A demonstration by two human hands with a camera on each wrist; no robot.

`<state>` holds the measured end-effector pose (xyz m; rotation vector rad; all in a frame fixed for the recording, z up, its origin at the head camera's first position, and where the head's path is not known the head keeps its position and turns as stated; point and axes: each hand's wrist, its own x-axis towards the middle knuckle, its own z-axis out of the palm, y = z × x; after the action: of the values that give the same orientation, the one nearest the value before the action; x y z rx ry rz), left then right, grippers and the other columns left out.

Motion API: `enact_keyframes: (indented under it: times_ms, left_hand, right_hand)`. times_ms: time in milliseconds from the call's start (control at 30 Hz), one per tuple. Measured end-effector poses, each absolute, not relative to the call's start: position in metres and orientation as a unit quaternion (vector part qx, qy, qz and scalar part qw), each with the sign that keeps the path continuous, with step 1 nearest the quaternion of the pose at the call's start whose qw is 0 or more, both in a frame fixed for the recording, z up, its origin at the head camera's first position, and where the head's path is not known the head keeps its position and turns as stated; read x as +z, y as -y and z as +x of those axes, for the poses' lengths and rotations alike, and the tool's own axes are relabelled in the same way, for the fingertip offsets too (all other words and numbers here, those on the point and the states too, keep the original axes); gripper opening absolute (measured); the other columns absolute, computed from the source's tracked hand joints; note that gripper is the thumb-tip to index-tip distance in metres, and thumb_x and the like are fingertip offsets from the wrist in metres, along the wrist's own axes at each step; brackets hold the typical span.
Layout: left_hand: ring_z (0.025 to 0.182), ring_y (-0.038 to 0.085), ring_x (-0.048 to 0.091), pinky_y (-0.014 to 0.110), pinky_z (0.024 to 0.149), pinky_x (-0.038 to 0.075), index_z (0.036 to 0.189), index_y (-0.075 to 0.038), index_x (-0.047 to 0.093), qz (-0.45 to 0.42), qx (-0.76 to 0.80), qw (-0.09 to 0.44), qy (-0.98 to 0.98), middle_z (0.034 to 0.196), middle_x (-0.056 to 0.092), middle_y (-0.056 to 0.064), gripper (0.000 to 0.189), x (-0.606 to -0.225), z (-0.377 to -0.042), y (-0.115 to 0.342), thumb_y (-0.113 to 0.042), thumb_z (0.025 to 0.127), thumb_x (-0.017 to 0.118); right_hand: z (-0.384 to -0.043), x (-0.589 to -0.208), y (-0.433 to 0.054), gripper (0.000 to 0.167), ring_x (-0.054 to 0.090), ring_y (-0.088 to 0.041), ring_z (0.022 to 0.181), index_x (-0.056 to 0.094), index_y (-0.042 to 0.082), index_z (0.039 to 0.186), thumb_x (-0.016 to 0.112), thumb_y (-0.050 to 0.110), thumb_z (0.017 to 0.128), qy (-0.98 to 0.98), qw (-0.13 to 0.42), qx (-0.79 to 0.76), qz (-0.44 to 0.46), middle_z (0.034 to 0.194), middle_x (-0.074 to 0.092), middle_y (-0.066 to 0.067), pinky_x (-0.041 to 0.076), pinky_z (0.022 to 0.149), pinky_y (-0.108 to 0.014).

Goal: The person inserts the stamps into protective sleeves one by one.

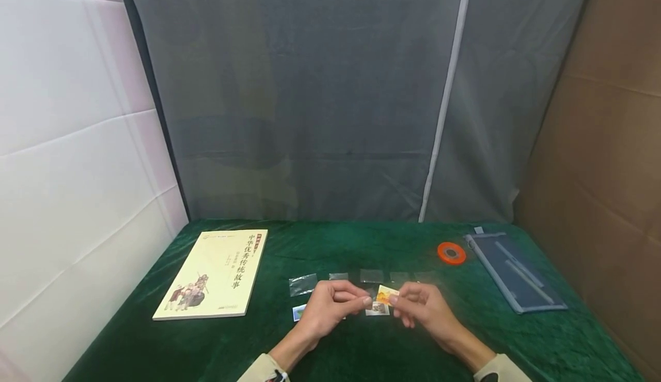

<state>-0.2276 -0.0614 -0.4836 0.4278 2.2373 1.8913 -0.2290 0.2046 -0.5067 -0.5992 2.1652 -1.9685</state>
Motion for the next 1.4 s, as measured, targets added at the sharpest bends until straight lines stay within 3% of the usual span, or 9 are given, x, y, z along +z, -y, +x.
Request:
enact_keyframes:
  times_ms: [300, 1033, 1400]
  left_hand:
    - [0.085, 0.010, 0.073, 0.028, 0.072, 0.056, 0.103, -0.013, 0.085, 0.139, 0.637, 0.087, -0.753, 0.099, 0.085, 0.006, 0.021, -0.4845, -0.2269, 0.0621, -0.031, 0.093, 0.088]
    - [0.084, 0.008, 0.075, 0.027, 0.076, 0.059, 0.105, -0.010, 0.084, 0.144, 0.640, 0.094, -0.749, 0.099, 0.085, 0.005, 0.023, -0.4845, -0.2262, 0.0601, -0.031, 0.094, 0.087]
    - [0.089, 0.018, 0.082, 0.028, 0.076, 0.062, 0.107, -0.004, 0.081, 0.148, 0.662, 0.122, -0.725, 0.100, 0.085, 0.013, 0.025, -0.4836, -0.2244, 0.0593, -0.027, 0.098, 0.083]
  right_hand:
    - [-0.2291, -0.5079, -0.2055, 0.026, 0.062, -0.005, 0.059, 0.063, -0.009, 0.093, 0.066, 0.012, 0.108, -0.715, 0.086, -0.656, -0.225, 0.076, 0.073, 0.003, 0.052, 0.054, -0.023]
    - [-0.2286, -0.5048, -0.2053, 0.028, 0.063, -0.005, 0.062, 0.067, -0.004, 0.095, 0.065, 0.020, 0.110, -0.738, 0.114, -0.623, -0.233, 0.082, 0.075, 0.001, 0.053, 0.058, -0.022]
    - [-0.2283, -0.5064, -0.2054, 0.025, 0.063, -0.004, 0.063, 0.068, -0.004, 0.099, 0.066, 0.019, 0.109, -0.740, 0.134, -0.617, -0.233, 0.083, 0.077, 0.002, 0.052, 0.058, -0.020]
